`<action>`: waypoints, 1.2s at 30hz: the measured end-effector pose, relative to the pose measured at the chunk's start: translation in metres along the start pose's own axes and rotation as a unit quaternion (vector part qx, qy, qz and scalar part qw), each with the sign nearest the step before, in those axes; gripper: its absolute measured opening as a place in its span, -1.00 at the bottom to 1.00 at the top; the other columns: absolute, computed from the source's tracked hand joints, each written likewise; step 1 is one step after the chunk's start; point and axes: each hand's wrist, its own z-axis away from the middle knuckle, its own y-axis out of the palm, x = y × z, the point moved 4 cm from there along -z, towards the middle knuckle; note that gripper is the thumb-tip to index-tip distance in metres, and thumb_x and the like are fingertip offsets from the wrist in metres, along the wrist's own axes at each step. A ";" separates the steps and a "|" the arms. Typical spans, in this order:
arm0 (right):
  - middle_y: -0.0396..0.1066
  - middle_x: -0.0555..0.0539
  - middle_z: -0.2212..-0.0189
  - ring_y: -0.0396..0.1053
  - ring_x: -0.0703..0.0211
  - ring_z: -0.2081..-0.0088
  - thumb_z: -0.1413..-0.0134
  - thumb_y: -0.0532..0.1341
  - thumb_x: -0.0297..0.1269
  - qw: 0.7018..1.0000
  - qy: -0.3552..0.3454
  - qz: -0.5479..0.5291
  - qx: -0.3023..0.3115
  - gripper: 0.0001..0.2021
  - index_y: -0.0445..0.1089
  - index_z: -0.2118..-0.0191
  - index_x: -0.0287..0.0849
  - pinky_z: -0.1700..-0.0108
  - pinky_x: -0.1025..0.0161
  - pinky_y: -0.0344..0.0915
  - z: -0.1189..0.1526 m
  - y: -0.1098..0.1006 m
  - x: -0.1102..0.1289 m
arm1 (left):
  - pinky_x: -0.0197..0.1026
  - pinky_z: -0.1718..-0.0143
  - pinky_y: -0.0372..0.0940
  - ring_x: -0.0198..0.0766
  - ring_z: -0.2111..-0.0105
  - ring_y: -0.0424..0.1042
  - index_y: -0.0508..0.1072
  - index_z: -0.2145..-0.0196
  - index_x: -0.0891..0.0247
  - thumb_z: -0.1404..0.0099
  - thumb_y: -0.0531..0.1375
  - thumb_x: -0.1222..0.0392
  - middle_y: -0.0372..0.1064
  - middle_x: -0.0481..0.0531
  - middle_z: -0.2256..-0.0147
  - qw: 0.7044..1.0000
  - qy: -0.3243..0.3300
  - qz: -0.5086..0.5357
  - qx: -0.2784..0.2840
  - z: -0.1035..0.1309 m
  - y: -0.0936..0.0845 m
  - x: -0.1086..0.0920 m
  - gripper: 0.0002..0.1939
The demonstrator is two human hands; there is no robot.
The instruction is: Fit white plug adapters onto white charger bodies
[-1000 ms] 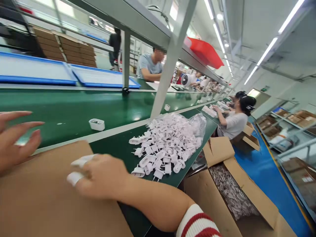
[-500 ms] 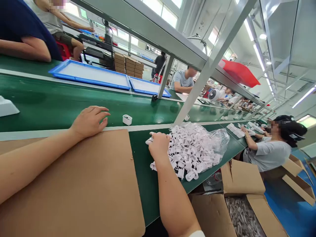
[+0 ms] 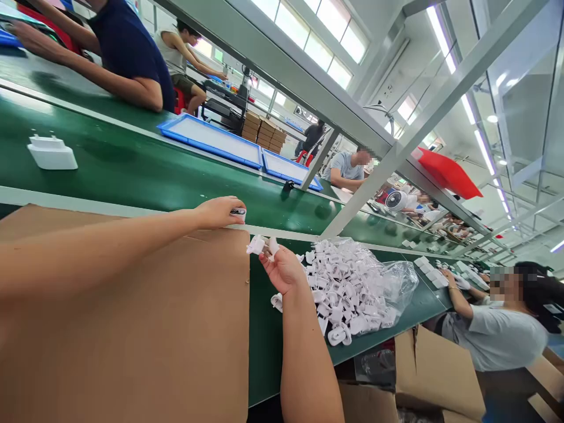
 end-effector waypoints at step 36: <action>0.62 -0.13 0.08 0.53 0.02 -0.01 -0.29 0.23 -0.39 0.818 -0.272 0.498 0.096 -0.75 0.62 0.03 -0.04 -0.08 0.08 0.50 0.041 0.076 -0.023 | -0.11 0.25 0.33 -0.08 0.25 0.47 0.62 0.30 0.14 -0.28 0.25 -0.31 0.49 0.06 0.26 0.968 0.003 0.252 -0.002 0.175 0.030 0.000 -0.55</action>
